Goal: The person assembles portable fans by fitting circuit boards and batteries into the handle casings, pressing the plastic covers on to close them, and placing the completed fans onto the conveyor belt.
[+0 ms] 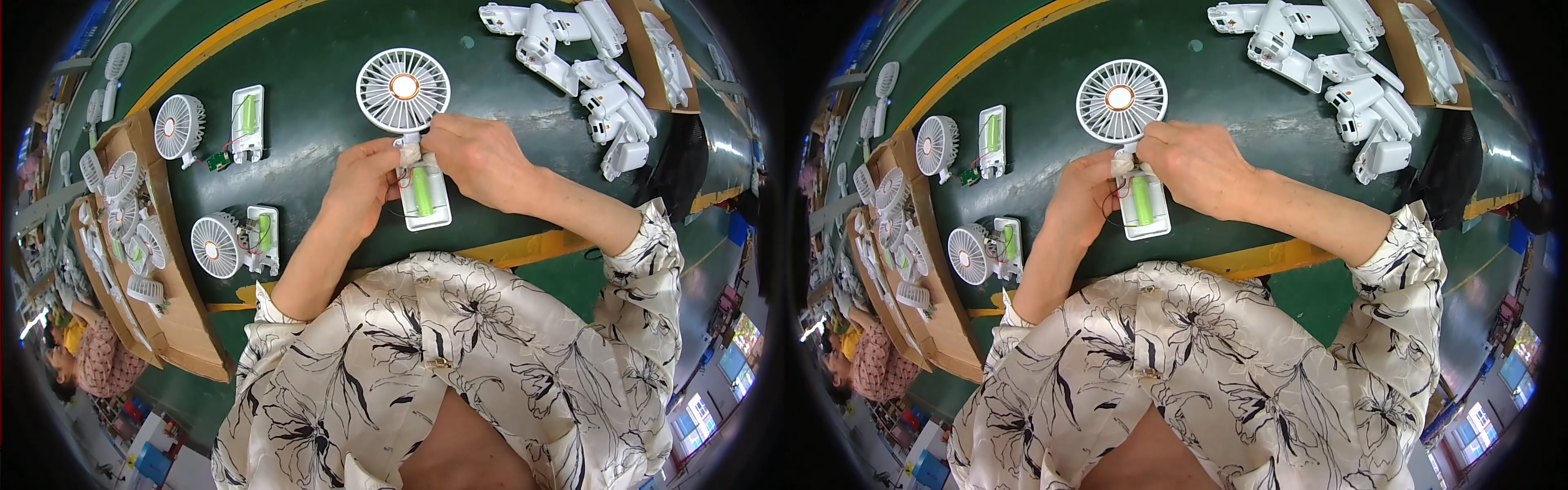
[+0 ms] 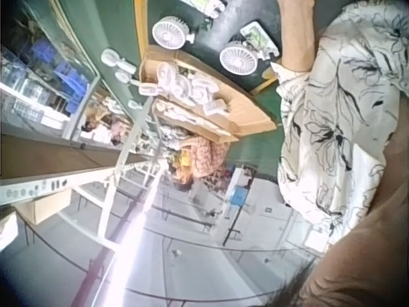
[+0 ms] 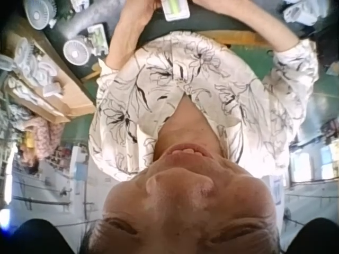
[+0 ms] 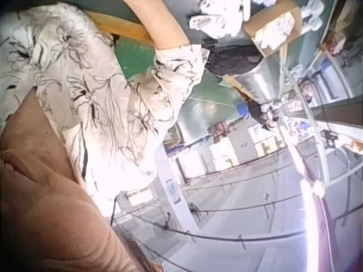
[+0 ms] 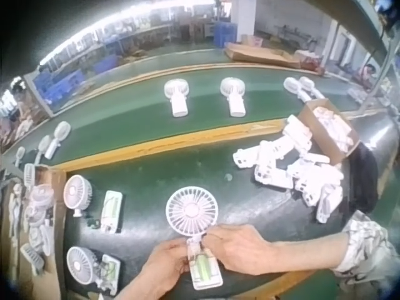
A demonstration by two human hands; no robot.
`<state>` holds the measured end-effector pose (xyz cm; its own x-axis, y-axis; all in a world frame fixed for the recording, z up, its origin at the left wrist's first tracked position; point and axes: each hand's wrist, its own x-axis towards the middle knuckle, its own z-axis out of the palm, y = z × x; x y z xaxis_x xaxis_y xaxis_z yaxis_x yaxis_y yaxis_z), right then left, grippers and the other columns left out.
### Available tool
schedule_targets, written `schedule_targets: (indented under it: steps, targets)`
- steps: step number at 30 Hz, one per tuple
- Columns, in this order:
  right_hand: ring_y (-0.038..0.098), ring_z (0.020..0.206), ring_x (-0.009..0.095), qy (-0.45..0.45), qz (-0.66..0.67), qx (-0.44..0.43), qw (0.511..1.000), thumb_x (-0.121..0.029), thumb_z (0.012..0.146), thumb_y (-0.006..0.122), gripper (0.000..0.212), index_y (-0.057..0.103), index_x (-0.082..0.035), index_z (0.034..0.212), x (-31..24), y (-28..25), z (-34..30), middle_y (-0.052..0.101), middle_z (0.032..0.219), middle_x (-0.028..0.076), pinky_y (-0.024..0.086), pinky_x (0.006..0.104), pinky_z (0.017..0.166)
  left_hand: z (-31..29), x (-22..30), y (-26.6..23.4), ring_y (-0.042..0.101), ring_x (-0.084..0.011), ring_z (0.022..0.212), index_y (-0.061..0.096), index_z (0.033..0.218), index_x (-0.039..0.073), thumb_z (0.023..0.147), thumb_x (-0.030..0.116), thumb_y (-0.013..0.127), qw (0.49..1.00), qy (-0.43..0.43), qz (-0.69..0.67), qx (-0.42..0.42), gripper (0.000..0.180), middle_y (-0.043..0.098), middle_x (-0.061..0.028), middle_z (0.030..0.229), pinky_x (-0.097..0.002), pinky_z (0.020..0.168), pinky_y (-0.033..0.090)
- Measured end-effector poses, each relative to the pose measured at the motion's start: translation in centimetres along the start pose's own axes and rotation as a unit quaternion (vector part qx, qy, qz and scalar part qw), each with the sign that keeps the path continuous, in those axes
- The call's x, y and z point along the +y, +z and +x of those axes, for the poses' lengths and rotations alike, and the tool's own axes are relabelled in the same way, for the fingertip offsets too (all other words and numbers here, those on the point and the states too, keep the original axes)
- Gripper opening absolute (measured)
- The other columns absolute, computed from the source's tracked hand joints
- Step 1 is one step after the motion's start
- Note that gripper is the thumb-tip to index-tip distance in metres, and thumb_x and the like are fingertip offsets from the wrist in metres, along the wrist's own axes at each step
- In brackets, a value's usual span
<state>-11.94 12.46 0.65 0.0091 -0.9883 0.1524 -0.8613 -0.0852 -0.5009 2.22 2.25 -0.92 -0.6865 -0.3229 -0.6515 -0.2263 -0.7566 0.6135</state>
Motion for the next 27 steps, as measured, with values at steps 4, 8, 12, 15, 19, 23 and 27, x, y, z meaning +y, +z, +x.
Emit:
schedule_targets:
  steps: [4, 8, 12, 15, 19, 23, 27]
  targets:
    - [0.055, 0.07, 0.026, 0.008, 0.024, 0.0, 1.0, 0.0, 0.067, 0.055, 0.006, 0.052, -0.002, 0.073, -0.5, -0.4, 0.1, 0.052, 0.075, 0.007, 0.045, 0.0367, 0.052, 0.1, 0.5, -0.6, 0.058, -0.01, 0.067, 0.058, 0.094, -0.001, 0.08, 0.011, 0.057, 0.997, -0.036, -0.008, -0.062, 0.018, 0.06, -0.005, 0.081, -0.0213, 0.059, 0.047]
    - [0.055, 0.074, 0.027, 0.028, 0.05, -0.005, 0.998, -0.005, 0.069, 0.057, 0.015, 0.053, -0.001, 0.083, -1.0, -0.4, -0.1, 0.052, 0.08, 0.009, 0.045, 0.0378, 0.056, 0.0, -0.2, -0.9, 0.057, -0.0093, 0.073, 0.056, 0.097, -0.001, 0.081, 0.01, 0.055, 0.998, -0.002, -0.045, -0.049, 0.019, 0.06, -0.0051, 0.087, -0.0208, 0.061, 0.047]
    - [0.046, 0.098, 0.035, 0.101, 0.076, 0.062, 0.99, -0.03, 0.061, 0.069, 0.074, 0.035, 0.002, 0.119, -2.5, -0.5, -0.7, 0.045, 0.109, 0.019, 0.04, 0.041, 0.08, 0.4, 0.2, 0.2, 0.057, -0.0118, 0.078, 0.051, 0.106, -0.001, 0.083, 0.006, 0.05, 0.984, 0.119, -0.128, 0.04, 0.024, 0.059, -0.0067, 0.093, -0.0251, 0.069, 0.047]
    - [0.043, 0.103, 0.036, 0.114, -0.009, 0.084, 0.99, -0.03, 0.054, 0.073, 0.09, 0.028, 0.005, 0.124, -3.5, 1.1, -0.1, 0.04, 0.117, 0.021, 0.037, 0.044, 0.085, 0.7, -0.1, 0.2, 0.057, -0.0138, 0.081, 0.053, 0.104, -0.001, 0.084, 0.007, 0.051, 0.979, 0.152, -0.132, 0.043, 0.022, 0.059, -0.0075, 0.096, -0.0283, 0.072, 0.046]
    - [0.046, 0.093, 0.029, 0.133, -0.053, 0.155, 0.978, -0.028, 0.051, 0.076, 0.088, 0.033, 0.003, 0.122, -3.4, 3.0, 1.1, 0.044, 0.109, 0.016, 0.038, 0.0398, 0.074, 0.3, -0.2, 0.5, 0.056, -0.0132, 0.081, 0.055, 0.103, 0.0, 0.084, 0.009, 0.052, 0.976, 0.176, -0.112, 0.059, 0.021, 0.059, -0.0056, 0.095, -0.0263, 0.072, 0.045]
    - [0.053, 0.087, 0.031, 0.22, 0.075, 0.139, 0.963, -0.024, 0.058, 0.074, 0.083, 0.032, 0.005, 0.123, -3.6, 3.1, 1.4, 0.052, 0.102, 0.016, 0.044, 0.0373, 0.071, 0.7, -0.9, 0.0, 0.055, -0.0121, 0.083, 0.056, 0.101, -0.002, 0.083, 0.006, 0.052, 0.974, 0.179, -0.121, 0.072, 0.02, 0.059, -0.0055, 0.095, -0.0248, 0.073, 0.045]
    - [0.059, 0.082, 0.028, 0.31, 0.286, 0.144, 0.895, -0.016, 0.066, 0.069, 0.068, 0.036, 0.006, 0.121, -2.5, 3.3, 1.1, 0.058, 0.095, 0.017, 0.047, 0.0333, 0.071, 0.0, -0.7, 0.8, 0.055, -0.017, 0.095, 0.053, 0.106, -0.004, 0.081, 0.001, 0.051, 0.967, 0.222, -0.119, 0.029, 0.025, 0.058, -0.0108, 0.103, -0.0291, 0.085, 0.042]
